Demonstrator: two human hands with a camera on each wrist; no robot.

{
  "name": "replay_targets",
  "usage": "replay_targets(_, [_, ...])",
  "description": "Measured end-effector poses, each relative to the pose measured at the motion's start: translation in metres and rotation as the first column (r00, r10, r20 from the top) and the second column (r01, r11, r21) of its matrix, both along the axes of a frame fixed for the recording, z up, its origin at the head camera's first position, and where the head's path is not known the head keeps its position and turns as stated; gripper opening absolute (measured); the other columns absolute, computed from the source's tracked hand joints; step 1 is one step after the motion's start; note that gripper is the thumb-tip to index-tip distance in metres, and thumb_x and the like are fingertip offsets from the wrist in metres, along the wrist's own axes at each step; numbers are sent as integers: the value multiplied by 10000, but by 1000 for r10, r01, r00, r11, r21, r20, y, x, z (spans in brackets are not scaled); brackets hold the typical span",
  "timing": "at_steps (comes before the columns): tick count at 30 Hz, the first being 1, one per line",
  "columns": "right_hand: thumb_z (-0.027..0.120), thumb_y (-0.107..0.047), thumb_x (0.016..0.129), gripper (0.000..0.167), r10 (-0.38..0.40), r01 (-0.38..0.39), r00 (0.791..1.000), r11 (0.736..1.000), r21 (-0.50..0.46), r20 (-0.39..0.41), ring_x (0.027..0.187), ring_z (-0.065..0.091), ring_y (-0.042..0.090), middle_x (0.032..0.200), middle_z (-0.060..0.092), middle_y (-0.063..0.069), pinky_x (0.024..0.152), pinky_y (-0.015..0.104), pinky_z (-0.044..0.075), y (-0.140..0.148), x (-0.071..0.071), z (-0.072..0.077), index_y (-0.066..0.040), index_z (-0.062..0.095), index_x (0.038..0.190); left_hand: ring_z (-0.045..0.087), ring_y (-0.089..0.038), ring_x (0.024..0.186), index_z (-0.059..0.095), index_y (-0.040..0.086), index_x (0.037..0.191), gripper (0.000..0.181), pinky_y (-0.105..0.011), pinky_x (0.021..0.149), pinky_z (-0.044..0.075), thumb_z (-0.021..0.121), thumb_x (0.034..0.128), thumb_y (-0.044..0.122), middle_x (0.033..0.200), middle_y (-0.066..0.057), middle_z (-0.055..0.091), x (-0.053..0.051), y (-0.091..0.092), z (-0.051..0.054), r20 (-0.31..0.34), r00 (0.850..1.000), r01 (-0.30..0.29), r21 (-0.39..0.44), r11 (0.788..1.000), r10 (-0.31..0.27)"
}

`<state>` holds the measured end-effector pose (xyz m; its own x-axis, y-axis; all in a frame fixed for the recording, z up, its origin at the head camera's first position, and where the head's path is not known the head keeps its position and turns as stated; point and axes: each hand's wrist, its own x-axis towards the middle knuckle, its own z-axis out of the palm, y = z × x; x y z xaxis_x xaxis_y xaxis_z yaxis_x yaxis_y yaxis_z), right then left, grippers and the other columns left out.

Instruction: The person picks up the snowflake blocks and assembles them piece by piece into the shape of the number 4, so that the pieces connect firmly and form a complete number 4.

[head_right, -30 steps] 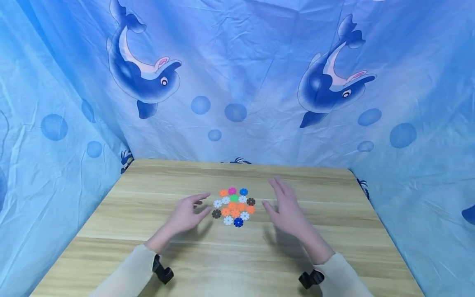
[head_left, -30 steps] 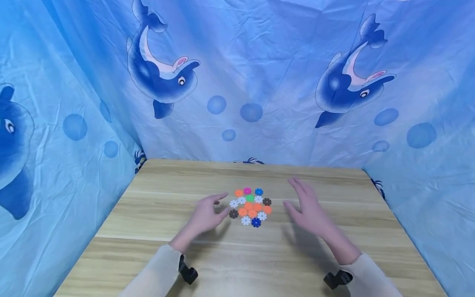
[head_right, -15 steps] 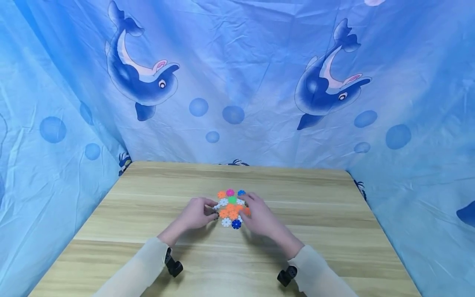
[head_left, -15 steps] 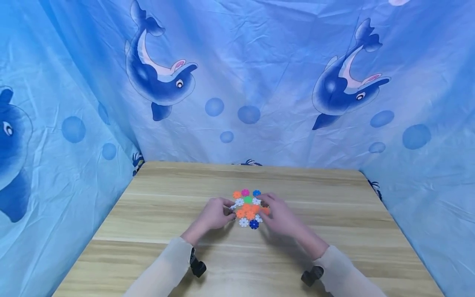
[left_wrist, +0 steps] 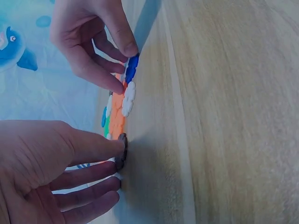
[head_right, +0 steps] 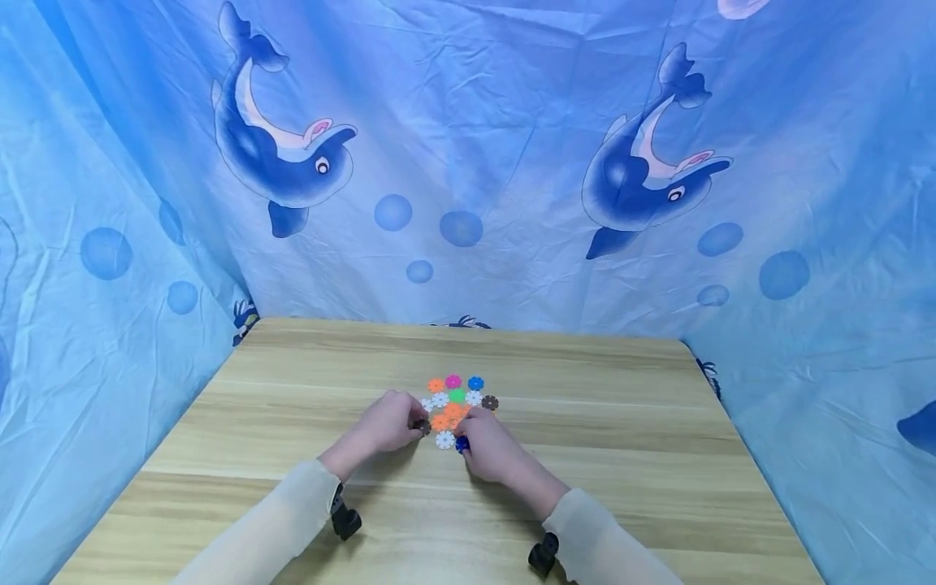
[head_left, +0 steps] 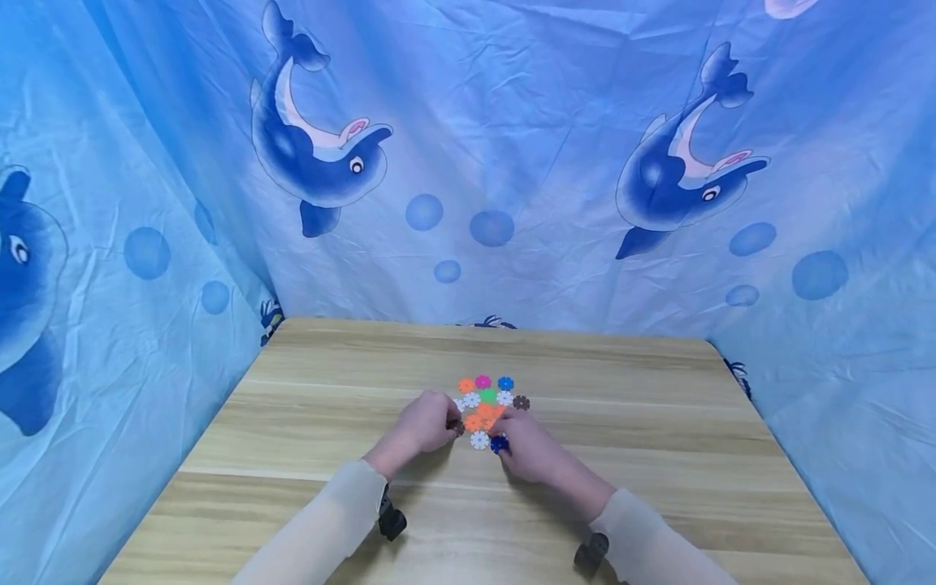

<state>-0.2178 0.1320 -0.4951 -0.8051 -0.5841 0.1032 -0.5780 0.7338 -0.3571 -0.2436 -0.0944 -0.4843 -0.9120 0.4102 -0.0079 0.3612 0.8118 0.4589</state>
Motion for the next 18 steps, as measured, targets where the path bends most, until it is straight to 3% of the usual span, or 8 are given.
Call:
replay_targets(4, [805,-15,867,175,3,-2,999,1000,4,-41,964,689,198,1000,751,38,878,367,611,0,-2,-4,-69,809,1033,602,-85,698,830,130,906,88,-343,756,611,822,871,50,804,33,755,-1,0,-2,-4,1000,0,-8,1000,0])
replay_targets(9, [810,-7,838,109,17,-17,997,1000,-1,-81,793,580,117,832,700,-7,714,257,528,1,-4,-5,-88,792,910,632,-107,736,823,110,901,86,-377,805,628,820,873,29,820,8,755,-2,1,-2,9,1000,17,5,1000,-17])
replay_targets(14, [820,-43,847,126,-6,6,998,1000,11,-56,826,583,134,889,701,14,747,277,546,2,-3,-4,-65,792,968,652,-141,781,797,53,928,87,-385,821,629,843,858,30,864,-33,746,-2,1,0,32,999,2,15,1000,-2])
replay_targets(18, [844,-112,871,209,-70,70,997,997,27,30,880,604,154,985,652,32,785,302,588,3,-5,-3,-28,730,1026,614,-146,783,719,47,911,153,-347,766,597,852,845,14,870,-34,689,-1,1,1,52,998,-26,26,999,25])
